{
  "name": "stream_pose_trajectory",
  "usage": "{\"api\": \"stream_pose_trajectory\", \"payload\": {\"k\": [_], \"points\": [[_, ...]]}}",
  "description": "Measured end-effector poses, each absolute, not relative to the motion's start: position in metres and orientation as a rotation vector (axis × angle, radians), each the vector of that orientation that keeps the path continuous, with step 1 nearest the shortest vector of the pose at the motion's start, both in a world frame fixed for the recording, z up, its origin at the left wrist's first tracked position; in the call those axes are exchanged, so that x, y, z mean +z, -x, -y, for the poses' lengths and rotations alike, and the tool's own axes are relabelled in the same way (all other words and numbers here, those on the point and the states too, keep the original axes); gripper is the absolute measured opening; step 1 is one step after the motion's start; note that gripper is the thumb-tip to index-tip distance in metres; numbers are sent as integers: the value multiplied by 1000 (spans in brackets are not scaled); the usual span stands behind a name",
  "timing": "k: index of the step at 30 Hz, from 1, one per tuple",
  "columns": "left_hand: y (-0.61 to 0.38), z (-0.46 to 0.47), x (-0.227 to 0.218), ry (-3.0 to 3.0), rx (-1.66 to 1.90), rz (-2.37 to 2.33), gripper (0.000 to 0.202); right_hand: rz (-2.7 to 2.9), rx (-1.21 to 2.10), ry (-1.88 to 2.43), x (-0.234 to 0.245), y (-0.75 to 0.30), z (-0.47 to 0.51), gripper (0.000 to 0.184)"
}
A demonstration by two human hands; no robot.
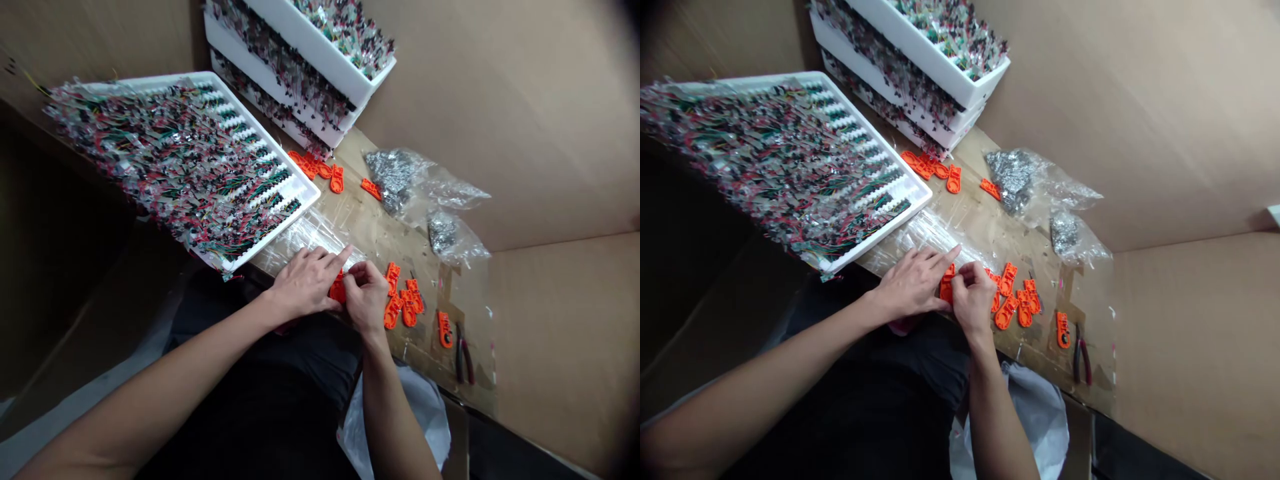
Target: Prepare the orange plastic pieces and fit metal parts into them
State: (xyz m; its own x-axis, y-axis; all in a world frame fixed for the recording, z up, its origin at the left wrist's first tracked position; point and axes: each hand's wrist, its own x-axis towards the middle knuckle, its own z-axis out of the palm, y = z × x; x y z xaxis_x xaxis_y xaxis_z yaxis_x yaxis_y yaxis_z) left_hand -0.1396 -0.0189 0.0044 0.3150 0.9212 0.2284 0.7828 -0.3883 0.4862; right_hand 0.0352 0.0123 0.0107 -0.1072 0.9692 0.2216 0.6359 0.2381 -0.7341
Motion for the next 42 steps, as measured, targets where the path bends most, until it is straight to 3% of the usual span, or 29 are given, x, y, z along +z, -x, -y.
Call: {"api": "stream_pose_trajectory", "payload": {"k": [20,23,26,29,36,42], "points": [[140,19,4,-2301,688,-1526,110,2249,213,1393,14,-28,3,18],[140,19,5,-2302,697,-1529,115,2203,362,1406,15,-35,-1,17],[140,19,5,-2294,706,-1537,122,2067,721,1471,18,-51,-9,10],[139,19,4,-2294,707,-1538,127,2013,877,1545,24,-63,-16,16],[140,19,4,-2300,688,-1538,127,2246,605,1583,32,-49,-13,16],[140,19,4,-2301,666,-1531,115,2487,275,1495,23,-44,-12,19]]}}
